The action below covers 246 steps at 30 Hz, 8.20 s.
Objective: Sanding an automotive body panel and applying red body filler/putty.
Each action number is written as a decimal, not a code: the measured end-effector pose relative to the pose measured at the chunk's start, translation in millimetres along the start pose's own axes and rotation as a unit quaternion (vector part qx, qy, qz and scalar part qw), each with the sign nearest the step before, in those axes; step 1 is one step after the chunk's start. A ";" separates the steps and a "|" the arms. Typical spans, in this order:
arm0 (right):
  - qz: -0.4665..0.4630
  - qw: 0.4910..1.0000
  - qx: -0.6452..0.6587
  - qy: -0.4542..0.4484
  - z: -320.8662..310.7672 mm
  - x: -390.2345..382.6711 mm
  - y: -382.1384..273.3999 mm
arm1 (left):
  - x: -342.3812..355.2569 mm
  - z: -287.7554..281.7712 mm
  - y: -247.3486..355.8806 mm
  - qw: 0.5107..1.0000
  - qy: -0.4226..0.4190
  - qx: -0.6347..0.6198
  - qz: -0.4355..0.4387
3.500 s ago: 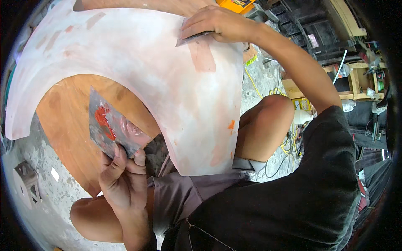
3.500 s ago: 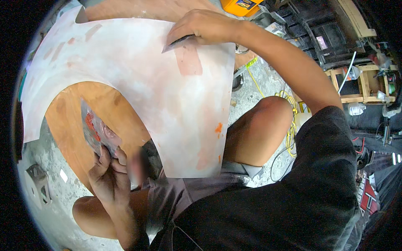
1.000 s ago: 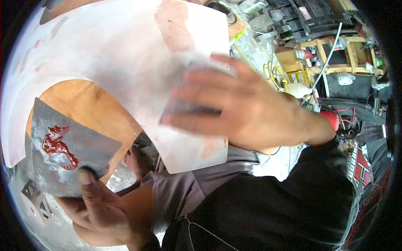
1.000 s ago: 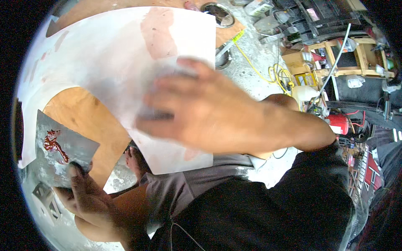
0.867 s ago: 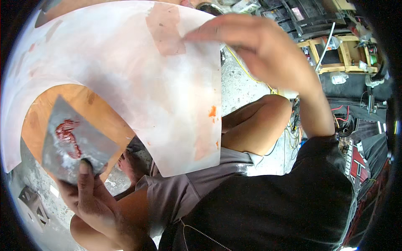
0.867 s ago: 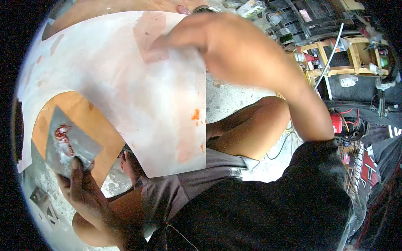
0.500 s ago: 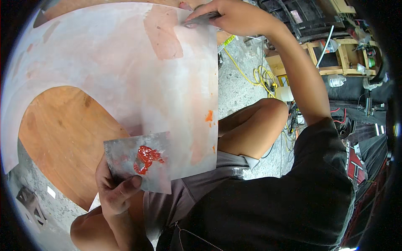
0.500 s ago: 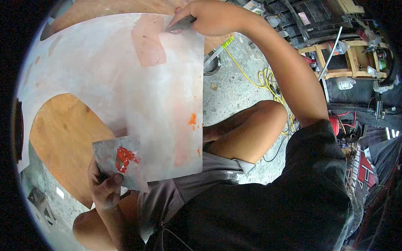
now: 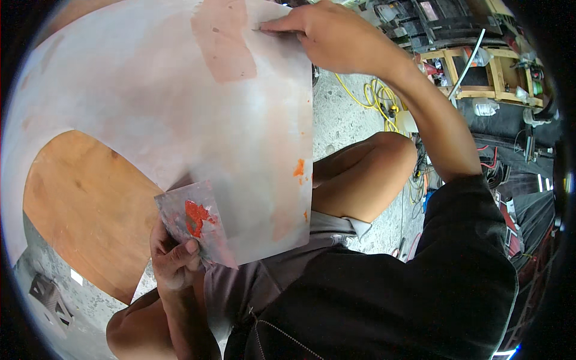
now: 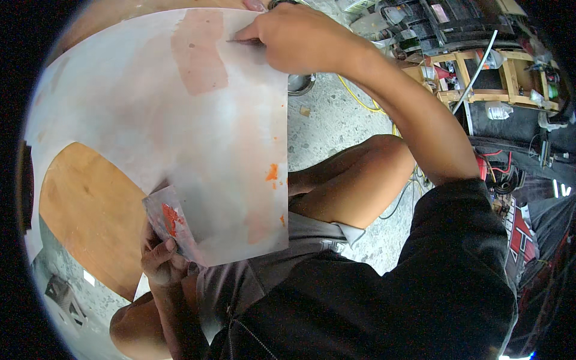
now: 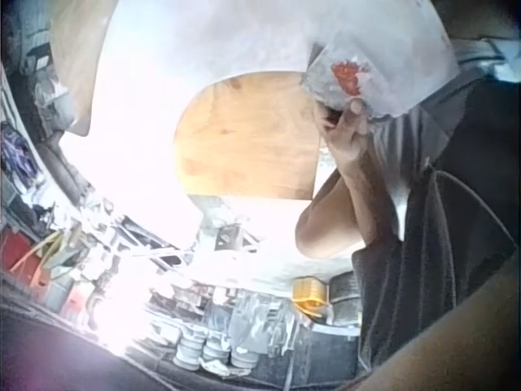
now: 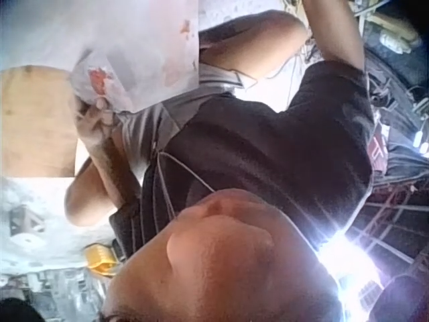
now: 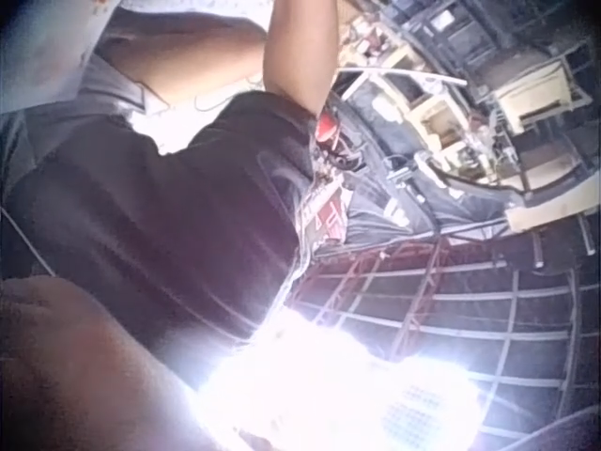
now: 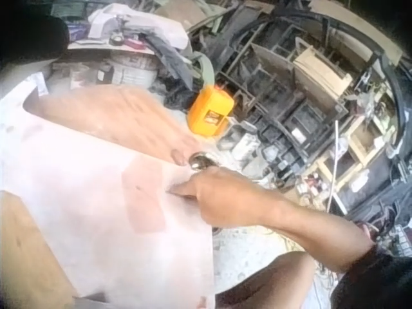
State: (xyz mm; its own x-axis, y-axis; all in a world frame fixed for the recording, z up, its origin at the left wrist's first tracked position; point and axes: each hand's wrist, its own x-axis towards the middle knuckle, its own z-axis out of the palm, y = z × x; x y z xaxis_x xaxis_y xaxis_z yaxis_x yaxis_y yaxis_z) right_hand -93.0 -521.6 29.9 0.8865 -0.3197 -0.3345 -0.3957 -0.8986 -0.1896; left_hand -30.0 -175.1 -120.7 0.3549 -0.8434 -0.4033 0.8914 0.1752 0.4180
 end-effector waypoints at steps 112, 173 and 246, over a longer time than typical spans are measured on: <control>-0.268 0.927 -0.038 0.259 62.1 -99.2 -111.3 | -38.3 55.9 26.1 0.950 0.156 0.077 0.261; -0.279 0.948 -0.152 0.004 15.2 15.4 -70.7 | 1.6 23.3 -1.2 0.980 0.074 -0.181 0.047; -0.391 0.905 -0.115 0.121 52.0 -50.7 -15.7 | 2.6 6.4 21.4 0.975 -0.116 -0.145 0.125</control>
State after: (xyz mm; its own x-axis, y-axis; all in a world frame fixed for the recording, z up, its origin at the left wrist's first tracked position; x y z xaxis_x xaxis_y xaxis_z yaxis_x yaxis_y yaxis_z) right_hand -144.3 -475.6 1.9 0.9113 0.4101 0.0358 0.4117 -0.9083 -0.0740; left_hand -11.8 -176.8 -107.6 0.5277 -0.8424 -0.1091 0.8394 0.4974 0.2193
